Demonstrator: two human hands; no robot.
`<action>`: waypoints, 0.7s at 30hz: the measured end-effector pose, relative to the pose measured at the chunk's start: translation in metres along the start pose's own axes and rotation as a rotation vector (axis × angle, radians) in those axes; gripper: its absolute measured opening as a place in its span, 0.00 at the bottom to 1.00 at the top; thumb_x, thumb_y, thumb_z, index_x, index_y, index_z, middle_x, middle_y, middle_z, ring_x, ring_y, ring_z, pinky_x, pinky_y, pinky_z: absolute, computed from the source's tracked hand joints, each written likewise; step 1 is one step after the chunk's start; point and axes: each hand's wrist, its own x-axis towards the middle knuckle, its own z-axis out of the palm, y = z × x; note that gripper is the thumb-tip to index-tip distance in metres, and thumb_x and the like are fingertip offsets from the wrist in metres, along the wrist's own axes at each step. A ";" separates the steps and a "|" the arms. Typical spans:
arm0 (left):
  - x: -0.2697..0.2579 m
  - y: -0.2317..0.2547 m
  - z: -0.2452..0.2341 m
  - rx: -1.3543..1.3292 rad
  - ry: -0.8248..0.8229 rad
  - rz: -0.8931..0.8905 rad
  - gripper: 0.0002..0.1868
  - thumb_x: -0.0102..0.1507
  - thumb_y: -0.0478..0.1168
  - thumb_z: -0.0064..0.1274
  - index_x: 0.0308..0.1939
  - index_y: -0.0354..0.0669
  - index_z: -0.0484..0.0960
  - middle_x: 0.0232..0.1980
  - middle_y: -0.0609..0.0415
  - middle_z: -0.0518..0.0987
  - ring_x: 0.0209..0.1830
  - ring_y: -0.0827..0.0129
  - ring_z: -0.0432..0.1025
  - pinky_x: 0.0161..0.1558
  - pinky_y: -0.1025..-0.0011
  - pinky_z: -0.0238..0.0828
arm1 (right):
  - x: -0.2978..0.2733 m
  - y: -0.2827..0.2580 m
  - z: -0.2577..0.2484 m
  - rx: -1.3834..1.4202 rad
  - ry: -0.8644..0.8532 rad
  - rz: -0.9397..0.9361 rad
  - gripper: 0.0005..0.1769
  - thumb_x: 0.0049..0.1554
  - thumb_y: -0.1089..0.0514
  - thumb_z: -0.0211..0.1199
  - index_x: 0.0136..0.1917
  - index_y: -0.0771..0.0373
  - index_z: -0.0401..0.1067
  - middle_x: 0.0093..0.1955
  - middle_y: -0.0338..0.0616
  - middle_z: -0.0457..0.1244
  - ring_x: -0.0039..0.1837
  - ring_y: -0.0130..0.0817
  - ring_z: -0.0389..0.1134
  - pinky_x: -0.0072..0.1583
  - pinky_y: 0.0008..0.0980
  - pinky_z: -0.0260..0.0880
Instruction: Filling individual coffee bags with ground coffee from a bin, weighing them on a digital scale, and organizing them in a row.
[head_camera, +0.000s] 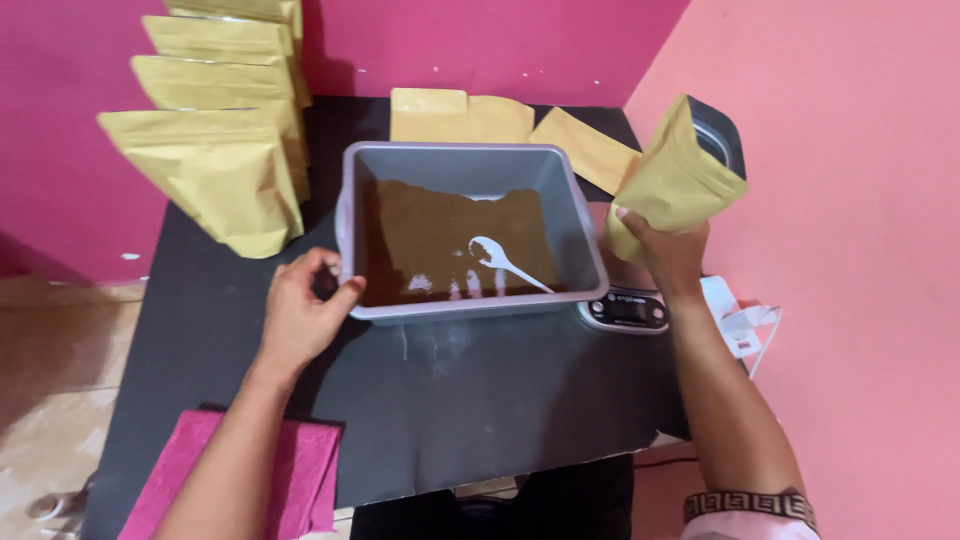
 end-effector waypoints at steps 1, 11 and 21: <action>0.000 -0.001 0.000 -0.003 -0.011 0.005 0.15 0.56 0.47 0.69 0.38 0.48 0.80 0.29 0.46 0.77 0.38 0.42 0.73 0.45 0.53 0.70 | 0.002 0.014 -0.002 -0.004 0.009 0.006 0.45 0.44 0.46 0.87 0.66 0.64 0.68 0.54 0.57 0.69 0.57 0.49 0.73 0.57 0.50 0.72; -0.004 -0.010 -0.003 -0.043 -0.017 0.017 0.10 0.58 0.40 0.68 0.40 0.49 0.82 0.27 0.50 0.80 0.34 0.51 0.73 0.47 0.61 0.67 | 0.010 0.067 -0.018 0.213 -0.035 -0.293 0.51 0.50 0.37 0.77 0.72 0.69 0.59 0.65 0.62 0.62 0.66 0.43 0.64 0.68 0.51 0.65; -0.015 -0.005 -0.010 0.169 -0.095 -0.131 0.10 0.67 0.47 0.61 0.41 0.48 0.80 0.42 0.61 0.79 0.46 0.63 0.65 0.47 0.66 0.58 | -0.019 0.018 -0.023 0.389 -0.030 -0.429 0.50 0.63 0.21 0.51 0.78 0.62 0.51 0.72 0.47 0.54 0.75 0.38 0.57 0.74 0.40 0.61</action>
